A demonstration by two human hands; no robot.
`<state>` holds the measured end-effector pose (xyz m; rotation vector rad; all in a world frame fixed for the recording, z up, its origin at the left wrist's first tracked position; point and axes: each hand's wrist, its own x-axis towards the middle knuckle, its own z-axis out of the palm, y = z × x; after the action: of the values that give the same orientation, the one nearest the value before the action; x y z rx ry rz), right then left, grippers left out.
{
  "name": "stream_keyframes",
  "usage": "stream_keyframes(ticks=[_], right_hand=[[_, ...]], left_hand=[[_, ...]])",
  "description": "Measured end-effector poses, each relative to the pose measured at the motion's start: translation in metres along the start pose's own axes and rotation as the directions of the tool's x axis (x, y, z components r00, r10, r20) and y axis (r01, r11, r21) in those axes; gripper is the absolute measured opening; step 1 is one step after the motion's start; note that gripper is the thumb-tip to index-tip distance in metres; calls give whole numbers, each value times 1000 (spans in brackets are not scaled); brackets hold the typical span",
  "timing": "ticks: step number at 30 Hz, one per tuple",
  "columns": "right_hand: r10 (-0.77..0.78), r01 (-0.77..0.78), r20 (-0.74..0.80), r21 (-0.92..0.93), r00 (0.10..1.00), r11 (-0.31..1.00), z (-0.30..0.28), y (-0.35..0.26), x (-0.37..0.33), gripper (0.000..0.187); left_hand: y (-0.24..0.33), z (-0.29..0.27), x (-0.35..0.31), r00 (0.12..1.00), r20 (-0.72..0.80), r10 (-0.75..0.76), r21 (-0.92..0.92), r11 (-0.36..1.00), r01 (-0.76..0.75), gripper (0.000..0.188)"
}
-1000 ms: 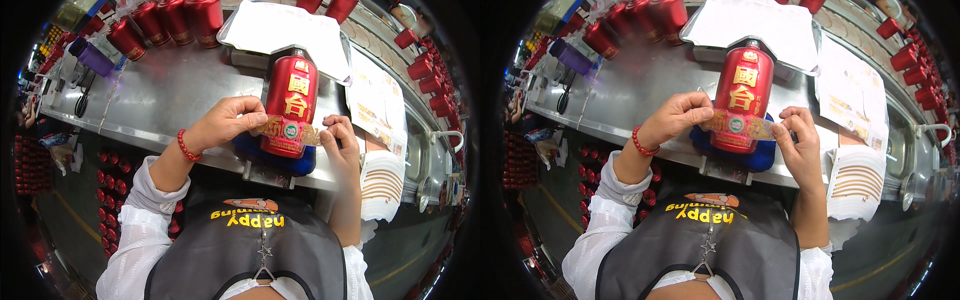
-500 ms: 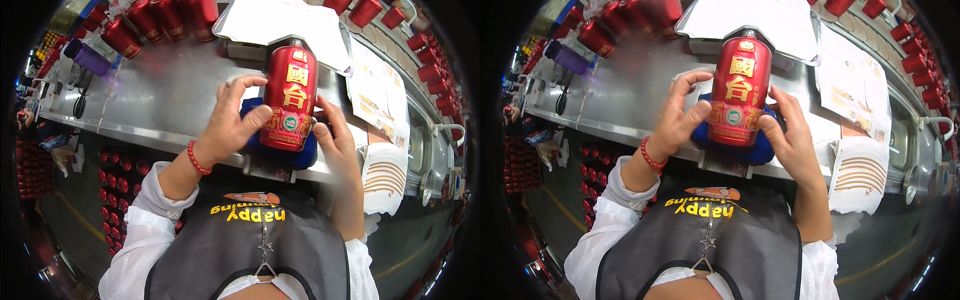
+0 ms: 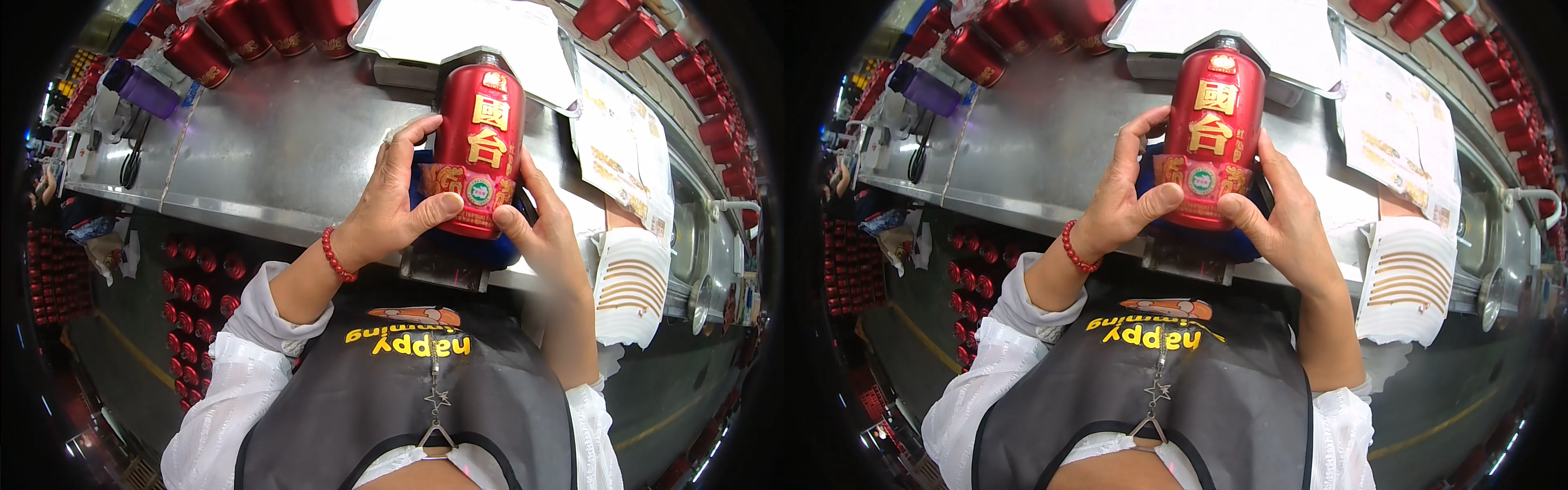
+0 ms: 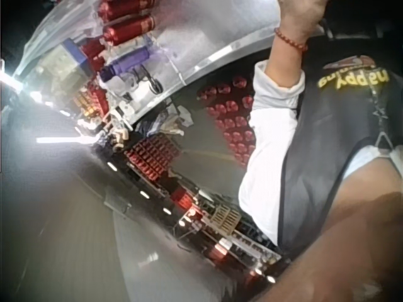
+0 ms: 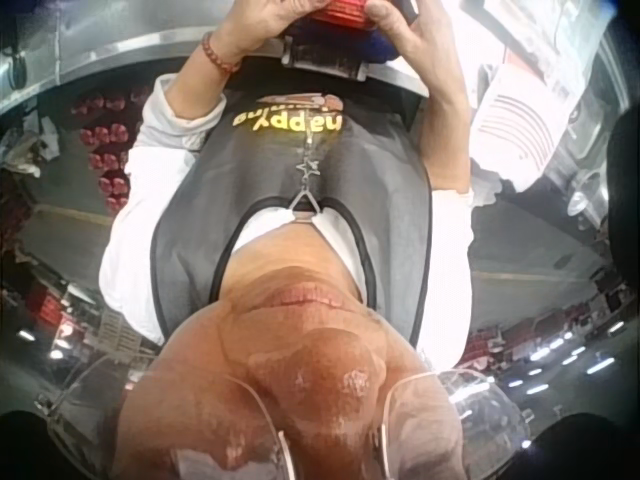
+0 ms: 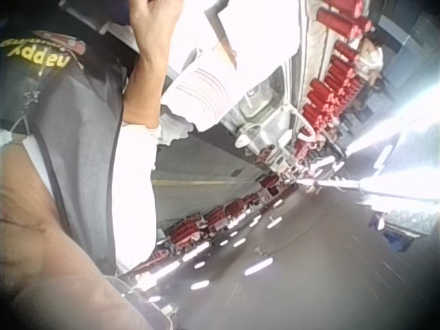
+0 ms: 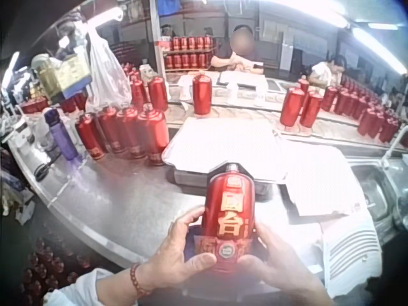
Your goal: The person applies decorative stickers to red cylindrical containers, smoothing each label with a green tool and a wooden stick, then places the finished containers on a tray.
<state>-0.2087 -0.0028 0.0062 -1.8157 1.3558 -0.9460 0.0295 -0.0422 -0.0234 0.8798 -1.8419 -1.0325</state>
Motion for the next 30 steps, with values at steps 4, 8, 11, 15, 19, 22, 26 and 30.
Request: stream_keyframes(ticks=[4, 8, 11, 15, 19, 22, 26, 30], right_hand=[[29, -29, 11, 36, 1000, 999, -1, 0, 0, 89], [-19, 20, 44, -15, 999, 1000, -3, 3, -1, 91], [-40, 40, 36, -2, 999, 999, -4, 2, 0, 88], [0, 2, -24, 49, 1000, 999, -4, 5, -8, 90], [-201, 200, -95, -27, 975, 979, 1, -4, -17, 89], [-411, 363, -92, -323, 907, 874, 8, 1, -17, 87], [-397, 334, -122, -354, 909, 874, 12, -7, -23, 75], [-437, 374, -85, -390, 895, 841, 14, -5, -22, 60]], left_hand=[[2, 0, 0, 1000, 2, -12, -21, 1000, 12, 95], [2, -4, -3, 999, 40, 33, 38, 999, -35, 105], [-4, -8, -9, 992, 78, 103, 192, 974, -116, 109], [-4, -10, -10, 978, 61, 201, 404, 891, -208, 109], [11, -14, -8, 899, 19, 437, 639, 686, -347, 96], [23, -9, -4, 836, 55, 546, 687, 587, -428, 81], [25, 11, -14, 797, -38, 603, 640, 627, -444, 53], [28, 28, -26, 872, -88, 481, 680, 668, -301, 53]])
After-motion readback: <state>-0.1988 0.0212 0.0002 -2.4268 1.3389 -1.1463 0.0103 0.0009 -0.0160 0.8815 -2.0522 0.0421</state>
